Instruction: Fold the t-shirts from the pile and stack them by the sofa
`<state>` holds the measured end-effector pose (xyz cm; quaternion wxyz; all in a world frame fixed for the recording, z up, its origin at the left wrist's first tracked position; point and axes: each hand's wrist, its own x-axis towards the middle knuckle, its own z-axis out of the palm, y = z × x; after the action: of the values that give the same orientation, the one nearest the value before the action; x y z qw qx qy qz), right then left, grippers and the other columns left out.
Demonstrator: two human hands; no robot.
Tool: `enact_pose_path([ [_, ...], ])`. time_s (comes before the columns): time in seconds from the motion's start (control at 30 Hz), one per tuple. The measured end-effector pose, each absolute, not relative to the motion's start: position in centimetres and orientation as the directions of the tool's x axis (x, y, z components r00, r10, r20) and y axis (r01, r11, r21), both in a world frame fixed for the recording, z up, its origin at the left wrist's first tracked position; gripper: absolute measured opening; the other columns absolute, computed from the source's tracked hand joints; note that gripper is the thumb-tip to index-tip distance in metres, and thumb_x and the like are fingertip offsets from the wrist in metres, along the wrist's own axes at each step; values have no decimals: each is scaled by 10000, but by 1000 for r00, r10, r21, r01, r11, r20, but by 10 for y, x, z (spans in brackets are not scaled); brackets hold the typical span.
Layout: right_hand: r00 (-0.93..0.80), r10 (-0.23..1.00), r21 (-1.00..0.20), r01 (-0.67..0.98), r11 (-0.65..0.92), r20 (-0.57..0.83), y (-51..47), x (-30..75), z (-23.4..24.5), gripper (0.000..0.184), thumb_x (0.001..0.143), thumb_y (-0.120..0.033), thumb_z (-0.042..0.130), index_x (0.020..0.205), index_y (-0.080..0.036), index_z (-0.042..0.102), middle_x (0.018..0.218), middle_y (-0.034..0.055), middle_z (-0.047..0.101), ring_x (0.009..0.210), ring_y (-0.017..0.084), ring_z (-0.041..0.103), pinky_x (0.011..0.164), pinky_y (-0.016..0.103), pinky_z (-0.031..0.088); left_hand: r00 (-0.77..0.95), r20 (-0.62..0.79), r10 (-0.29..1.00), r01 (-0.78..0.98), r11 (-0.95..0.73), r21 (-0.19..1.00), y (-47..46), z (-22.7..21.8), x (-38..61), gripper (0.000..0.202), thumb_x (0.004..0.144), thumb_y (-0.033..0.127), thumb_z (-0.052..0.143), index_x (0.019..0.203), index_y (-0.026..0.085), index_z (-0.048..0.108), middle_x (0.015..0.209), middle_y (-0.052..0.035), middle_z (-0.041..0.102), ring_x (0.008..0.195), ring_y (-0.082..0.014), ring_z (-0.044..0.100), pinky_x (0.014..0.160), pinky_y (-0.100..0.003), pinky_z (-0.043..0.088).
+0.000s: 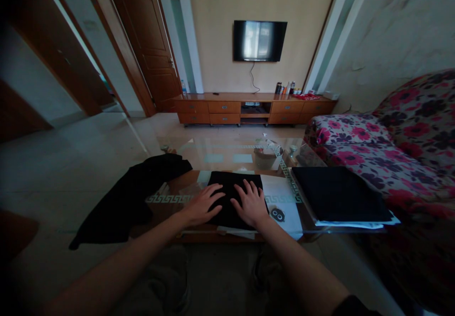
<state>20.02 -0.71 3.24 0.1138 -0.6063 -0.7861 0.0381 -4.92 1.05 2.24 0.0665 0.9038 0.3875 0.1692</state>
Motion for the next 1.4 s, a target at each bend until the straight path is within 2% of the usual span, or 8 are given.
enact_pose_path([
  [0.1, -221, 975, -203, 955, 217, 3, 0, 199, 11, 659, 974, -667, 398, 1574, -400, 332, 1696, 49, 150, 1535, 390, 93, 1164, 645, 106, 624, 153, 766, 720, -640, 268, 14, 5, -36, 678, 976, 593, 437, 1568, 274, 346, 1674, -77, 234, 1540, -294, 166, 1221, -486, 216],
  [0.33, -213, 977, -261, 942, 209, 13, 2, 205, -1, 596, 999, -617, 382, 1543, -374, 406, 1692, 35, 175, 1544, 332, 111, 1201, 584, 73, 573, 82, 816, 781, -573, 250, 14, -11, -33, 703, 985, 635, 381, 1595, 299, 285, 1698, -78, 153, 1564, -283, 92, 1242, -507, 134],
  [0.5, 144, 982, -301, 948, -102, 119, 0, 209, 5, 637, 971, -539, 448, 1492, -173, 452, 1578, 214, 352, 1434, 388, 340, 1100, 594, 309, 554, 84, 828, 794, -557, 244, -2, -2, -31, 681, 1000, 610, 363, 1600, 303, 273, 1693, -69, 182, 1560, -277, 127, 1246, -499, 130],
  [0.63, 368, 928, -412, 838, -357, -57, 2, 226, 15, 675, 847, -520, 626, 1323, -47, 551, 1290, 304, 577, 1269, 429, 519, 977, 563, 443, 662, 73, 746, 714, -657, 243, -20, 6, -25, 758, 944, 677, 448, 1604, 382, 218, 1699, -23, 165, 1557, -296, 130, 1242, -522, 135],
  [0.77, 181, 943, -748, 575, -332, -280, 1, 246, 25, 489, 766, -457, 744, 1120, -128, 667, 954, 198, 725, 1015, 361, 684, 808, 435, 547, 667, 47, 744, 714, -656, 246, -31, 8, -16, 745, 949, 649, 480, 1600, 405, 212, 1692, -31, 197, 1550, -315, 158, 1229, -561, 154],
  [0.9, 24, 938, -857, 399, -325, -345, -3, 259, 28, 371, 739, -485, 776, 913, -168, 692, 704, 118, 721, 747, 300, 721, 581, 345, 551, 631, 43, 775, 740, -617, 268, -42, 5, -6, 694, 974, 618, 457, 1594, 406, 230, 1689, -33, 209, 1550, -313, 162, 1223, -567, 178],
  [1.13, -15, 898, -891, 130, -435, -441, -6, 270, 21, 318, 760, -375, 759, 965, -142, 688, 971, 141, 774, 865, 252, 745, 692, 305, 602, 604, 8, 797, 746, -569, 346, -61, 12, 6, 741, 947, 593, 518, 1599, 379, 238, 1691, -43, 199, 1551, -333, 153, 1225, -578, 190],
  [1.4, 191, 953, -750, 589, -302, -234, -7, 277, 23, 306, 921, -399, 560, 1035, -140, 678, 1013, 143, 764, 934, 252, 739, 747, 299, 573, 527, 47, 849, 769, -500, 398, -71, 57, -22, 497, 995, 487, 441, 1412, 247, 564, 1451, -107, 566, 1358, -279, 499, 1135, -423, 386],
])
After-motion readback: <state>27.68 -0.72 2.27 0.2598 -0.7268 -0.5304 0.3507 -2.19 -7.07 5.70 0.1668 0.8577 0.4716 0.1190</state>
